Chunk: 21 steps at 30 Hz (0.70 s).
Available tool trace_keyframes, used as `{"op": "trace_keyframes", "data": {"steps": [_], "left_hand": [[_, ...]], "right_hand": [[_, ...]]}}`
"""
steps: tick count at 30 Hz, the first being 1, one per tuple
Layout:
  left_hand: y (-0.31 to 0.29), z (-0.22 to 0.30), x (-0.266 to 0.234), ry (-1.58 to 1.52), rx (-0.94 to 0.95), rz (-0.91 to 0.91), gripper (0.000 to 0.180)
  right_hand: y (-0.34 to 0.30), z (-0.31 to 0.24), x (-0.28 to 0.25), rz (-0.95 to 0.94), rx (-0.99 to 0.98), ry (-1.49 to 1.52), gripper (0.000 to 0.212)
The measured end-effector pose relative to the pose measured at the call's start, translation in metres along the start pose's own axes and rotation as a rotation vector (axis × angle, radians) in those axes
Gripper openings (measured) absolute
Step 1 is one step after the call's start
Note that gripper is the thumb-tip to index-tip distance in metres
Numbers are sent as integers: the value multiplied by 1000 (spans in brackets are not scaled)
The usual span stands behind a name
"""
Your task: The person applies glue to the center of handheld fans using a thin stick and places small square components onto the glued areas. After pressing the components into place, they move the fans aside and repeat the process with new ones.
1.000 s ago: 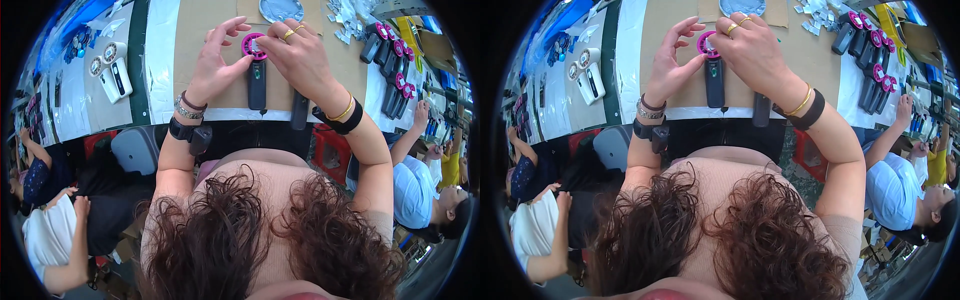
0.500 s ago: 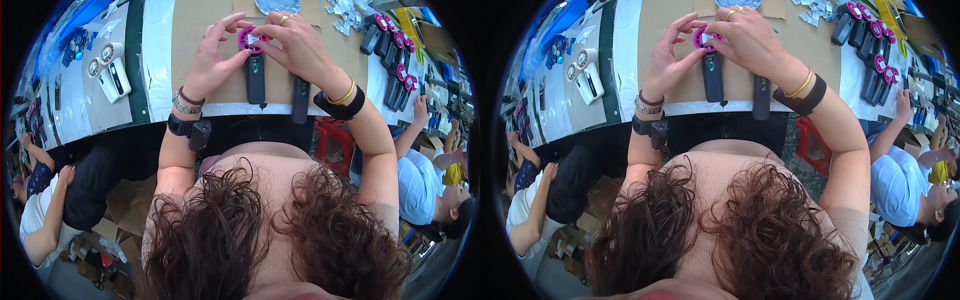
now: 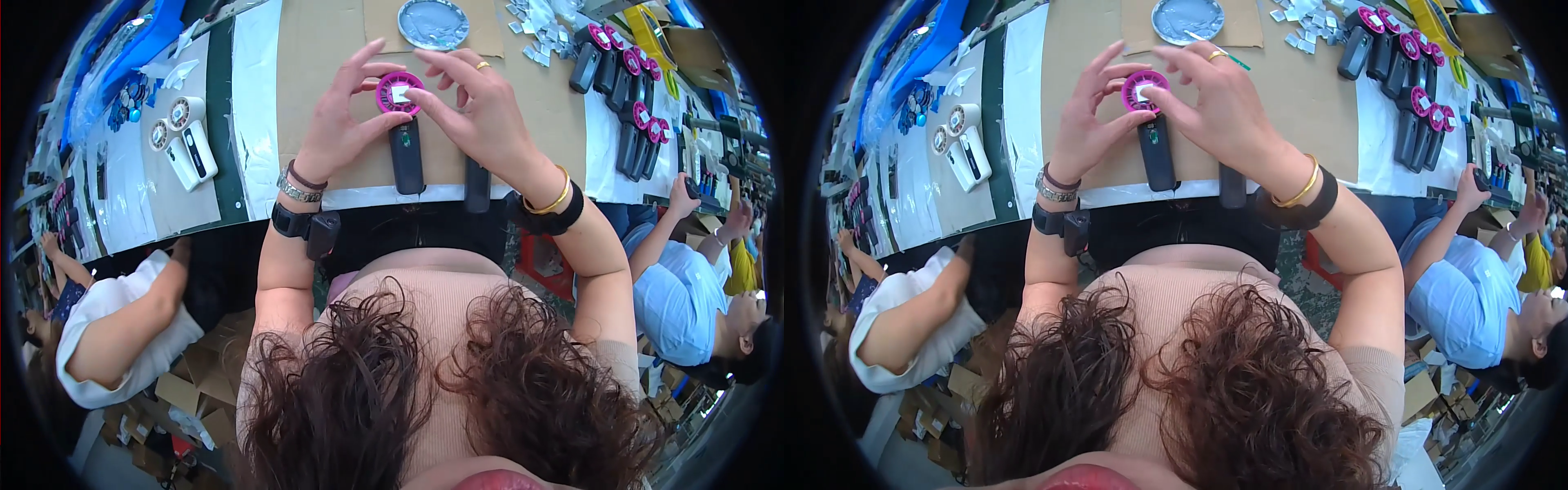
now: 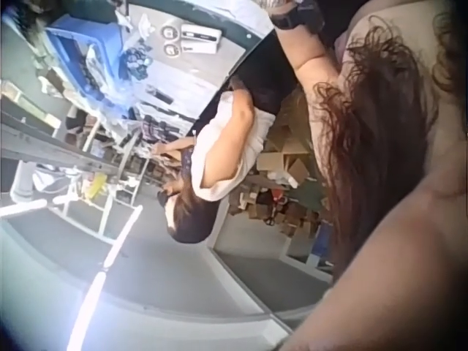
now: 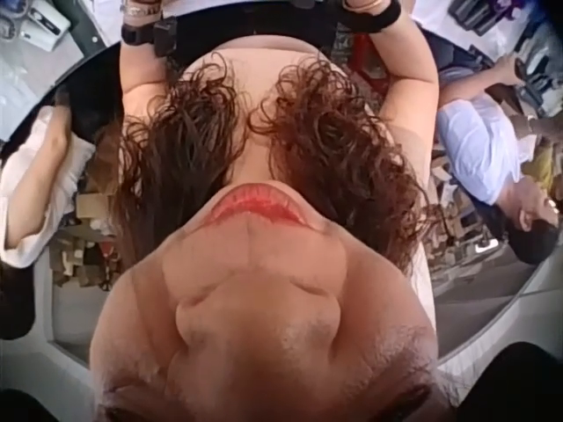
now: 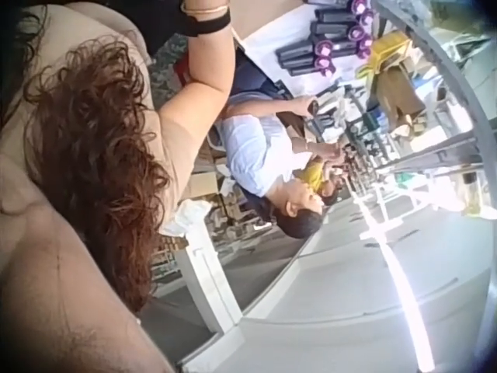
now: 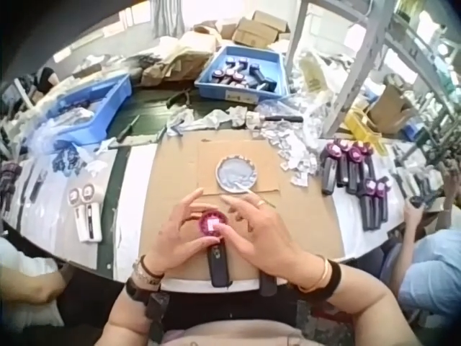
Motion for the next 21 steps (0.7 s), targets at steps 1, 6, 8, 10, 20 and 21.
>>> {"op": "trace_keyframes", "data": {"steps": [1, 6, 8, 10, 20, 21], "left_hand": [[-3, 12, -2, 29, 77, 28, 93], [-21, 60, -3, 235, 382, 97, 98], [-28, 77, -3, 312, 457, 105, 99], [-33, 89, 0, 352, 454, 87, 99], [-25, 57, 2, 282, 446, 76, 102], [-23, 44, -3, 248, 382, 86, 101]], "right_hand": [[-4, 1, 1, 8, 6, -1, 48], [-18, 12, 18, -73, 148, 311, 67], [-23, 12, 35, -244, 272, 680, 69], [-24, 10, 36, -263, 263, 731, 69], [-24, -9, -19, -7, 16, 73, 63], [-28, -6, -29, -5, 19, 70, 63]]}}
Point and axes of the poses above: each hand's wrist, its own y-axis towards the middle knuckle, its own x-axis out of the palm, z = x × y, the point moved 9 cm from there along y, towards the middle knuckle, and after that the axes turned 2 degrees about -z, right-handed, at the moved point
